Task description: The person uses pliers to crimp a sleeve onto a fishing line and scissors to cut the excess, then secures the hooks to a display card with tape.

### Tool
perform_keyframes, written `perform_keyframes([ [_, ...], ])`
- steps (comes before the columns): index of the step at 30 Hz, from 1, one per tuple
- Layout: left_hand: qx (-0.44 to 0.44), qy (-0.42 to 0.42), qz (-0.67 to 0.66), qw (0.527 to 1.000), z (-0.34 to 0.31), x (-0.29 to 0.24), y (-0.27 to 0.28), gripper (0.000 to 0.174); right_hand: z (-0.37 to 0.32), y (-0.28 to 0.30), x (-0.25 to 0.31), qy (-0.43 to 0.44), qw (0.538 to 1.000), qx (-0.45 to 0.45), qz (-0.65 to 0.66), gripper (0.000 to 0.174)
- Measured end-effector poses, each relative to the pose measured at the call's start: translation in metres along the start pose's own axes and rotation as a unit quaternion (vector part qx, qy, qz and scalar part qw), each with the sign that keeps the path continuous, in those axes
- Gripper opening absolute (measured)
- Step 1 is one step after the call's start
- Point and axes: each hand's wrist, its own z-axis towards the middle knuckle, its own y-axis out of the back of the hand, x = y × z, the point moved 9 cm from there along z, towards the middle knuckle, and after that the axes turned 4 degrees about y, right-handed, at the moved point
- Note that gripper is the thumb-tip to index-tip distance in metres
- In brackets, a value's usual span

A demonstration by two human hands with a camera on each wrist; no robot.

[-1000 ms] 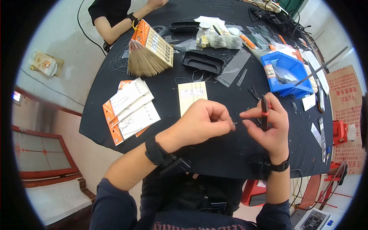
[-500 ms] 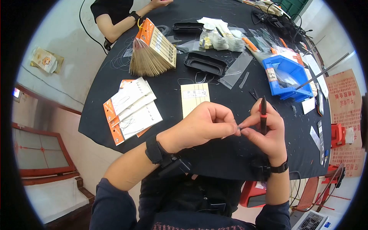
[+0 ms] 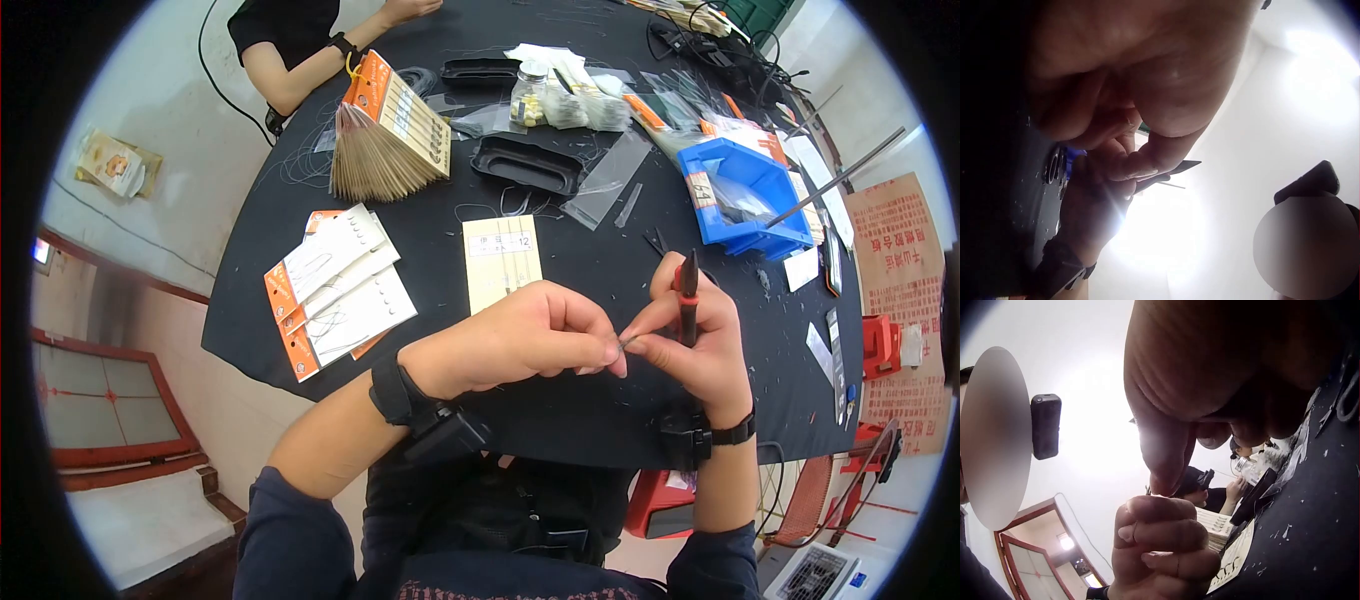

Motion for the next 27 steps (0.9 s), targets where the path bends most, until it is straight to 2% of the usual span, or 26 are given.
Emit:
perform_keyframes([
  [3,0.004,0.003,-0.005,1.000,0.000,-0.001,-0.002,0.016,0.001,-0.001,-0.001,-0.004,1.000,0.006,0.004,0.019],
  [10,-0.020,-0.053,0.001,0.998,0.000,-0.005,0.004,0.014,-0.001,-0.005,-0.012,-0.055,0.998,0.010,0.028,0.021],
  [12,-0.022,-0.057,0.005,0.998,-0.001,-0.006,0.004,0.013,0.001,-0.005,-0.010,-0.047,0.999,0.017,0.009,0.018],
  [15,-0.051,-0.091,-0.004,0.995,-0.002,-0.011,0.012,0.013,0.001,0.001,-0.011,-0.048,0.999,-0.009,0.002,0.016],
  [19,-0.119,-0.111,0.010,0.987,-0.007,-0.020,0.024,0.014,-0.003,0.014,-0.014,-0.058,0.996,-0.063,-0.004,0.023],
  [23,-0.159,-0.162,0.025,0.974,-0.011,-0.025,0.032,0.014,-0.002,0.015,-0.007,-0.027,0.997,-0.067,-0.016,0.021],
  [27,-0.187,-0.189,0.054,0.962,-0.017,-0.031,0.038,0.013,0.001,0.014,-0.005,-0.048,0.992,-0.031,-0.109,0.019],
])
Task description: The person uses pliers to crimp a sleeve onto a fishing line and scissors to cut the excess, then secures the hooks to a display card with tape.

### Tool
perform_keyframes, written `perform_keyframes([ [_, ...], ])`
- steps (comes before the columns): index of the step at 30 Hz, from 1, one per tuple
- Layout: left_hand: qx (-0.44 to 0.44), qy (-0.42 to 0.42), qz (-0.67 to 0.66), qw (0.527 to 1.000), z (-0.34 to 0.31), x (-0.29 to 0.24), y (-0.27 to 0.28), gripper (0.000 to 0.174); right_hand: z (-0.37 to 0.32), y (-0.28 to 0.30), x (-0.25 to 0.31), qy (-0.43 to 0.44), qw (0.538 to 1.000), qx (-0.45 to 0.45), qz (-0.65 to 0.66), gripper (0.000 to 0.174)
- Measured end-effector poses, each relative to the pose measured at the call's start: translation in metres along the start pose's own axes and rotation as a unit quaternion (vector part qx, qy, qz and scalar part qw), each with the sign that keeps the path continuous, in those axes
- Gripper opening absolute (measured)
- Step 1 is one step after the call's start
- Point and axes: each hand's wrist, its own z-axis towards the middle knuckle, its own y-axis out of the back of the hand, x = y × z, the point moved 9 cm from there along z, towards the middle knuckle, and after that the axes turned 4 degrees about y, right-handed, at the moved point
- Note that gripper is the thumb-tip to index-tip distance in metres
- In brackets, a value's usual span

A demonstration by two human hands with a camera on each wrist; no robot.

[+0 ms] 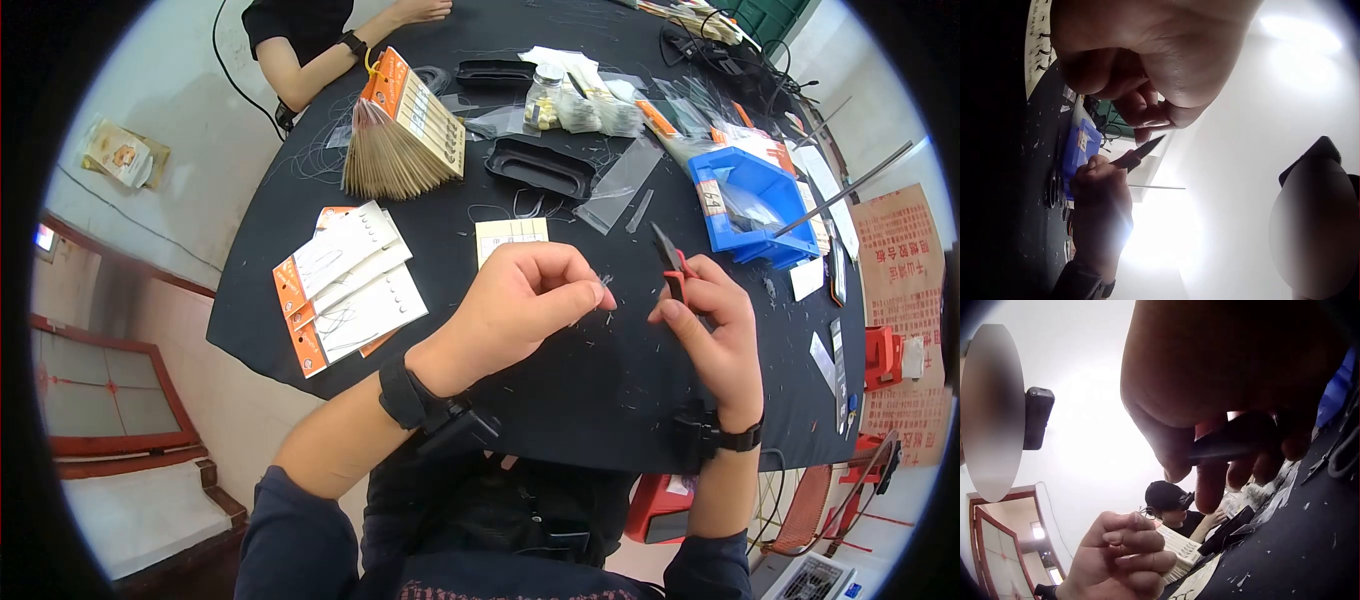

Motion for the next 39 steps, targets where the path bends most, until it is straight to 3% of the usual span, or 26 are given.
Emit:
perform_keyframes([
  [5,-0.029,0.000,0.059,0.998,-0.002,-0.005,0.006,0.014,0.000,0.003,-0.003,-0.009,0.999,-0.020,0.043,0.017],
  [8,-0.034,-0.004,0.076,0.997,-0.002,-0.007,0.009,0.014,-0.003,0.006,0.003,0.041,0.998,-0.029,0.026,0.019],
  [11,-0.035,-0.012,0.077,0.996,-0.002,-0.008,0.008,0.014,-0.007,0.002,-0.001,-0.028,0.997,-0.009,0.076,0.022],
  [14,-0.037,-0.019,0.092,0.995,-0.003,-0.009,0.007,0.014,-0.006,0.000,0.003,0.005,0.999,-0.017,0.047,0.022],
  [17,-0.033,-0.019,0.106,0.994,-0.003,-0.010,0.005,0.013,-0.004,-0.007,0.009,0.029,0.999,0.015,0.018,0.022],
  [20,-0.030,-0.027,0.117,0.992,-0.004,-0.012,0.003,0.013,-0.003,-0.012,0.007,0.000,0.996,0.070,0.050,0.022],
  [39,-0.021,-0.071,0.144,0.987,-0.007,-0.019,-0.003,0.013,-0.004,-0.023,0.001,-0.013,0.993,0.094,0.077,0.019],
])
